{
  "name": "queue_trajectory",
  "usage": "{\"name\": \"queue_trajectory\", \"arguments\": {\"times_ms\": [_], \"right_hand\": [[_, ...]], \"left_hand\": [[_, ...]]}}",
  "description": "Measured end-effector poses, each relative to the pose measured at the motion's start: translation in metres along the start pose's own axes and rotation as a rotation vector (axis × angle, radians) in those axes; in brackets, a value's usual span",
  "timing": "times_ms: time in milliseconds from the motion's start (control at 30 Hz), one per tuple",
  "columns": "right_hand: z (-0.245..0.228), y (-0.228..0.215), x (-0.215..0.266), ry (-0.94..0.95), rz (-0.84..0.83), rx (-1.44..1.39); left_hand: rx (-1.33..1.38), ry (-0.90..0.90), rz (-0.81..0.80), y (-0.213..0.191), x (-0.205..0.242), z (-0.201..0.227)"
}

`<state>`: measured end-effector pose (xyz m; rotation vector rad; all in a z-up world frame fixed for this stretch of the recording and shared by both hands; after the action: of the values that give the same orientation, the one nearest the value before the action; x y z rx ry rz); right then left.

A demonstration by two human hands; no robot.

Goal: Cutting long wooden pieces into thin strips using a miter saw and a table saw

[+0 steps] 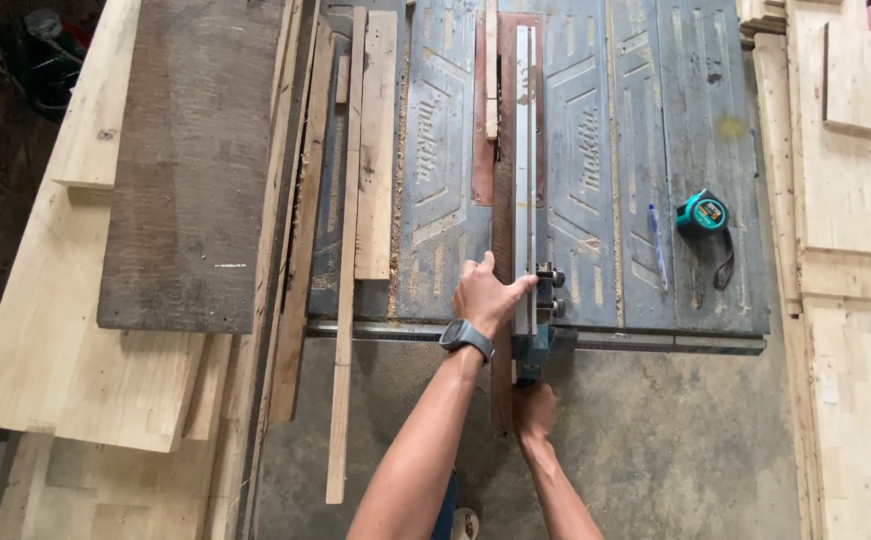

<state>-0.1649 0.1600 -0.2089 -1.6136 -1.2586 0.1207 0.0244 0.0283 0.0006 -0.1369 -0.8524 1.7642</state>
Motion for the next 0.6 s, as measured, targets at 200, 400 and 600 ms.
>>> {"name": "queue_trajectory", "arguments": {"times_ms": [200,400,600], "right_hand": [[-0.016,-0.015,0.009,0.006,-0.034,0.013],[-0.028,-0.027,0.022,0.015,-0.085,0.037],[-0.025,-0.028,0.025,-0.006,-0.149,0.127]], "left_hand": [[0.076,-0.04,-0.011,0.007,-0.01,-0.014],[0.076,-0.102,-0.019,0.008,-0.014,-0.012],[0.097,-0.076,0.041,0.01,0.009,-0.015]]}}
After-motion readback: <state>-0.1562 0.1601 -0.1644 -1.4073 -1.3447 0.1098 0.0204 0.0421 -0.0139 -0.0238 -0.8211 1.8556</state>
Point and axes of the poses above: each hand's wrist, its own x-axis away from the middle knuckle, its own y-axis out of the palm, z = x × y, the point moved 2 cm from there along -x, towards the middle knuckle, and after that the axes turned 2 degrees about -x, right-handed, at the moved point
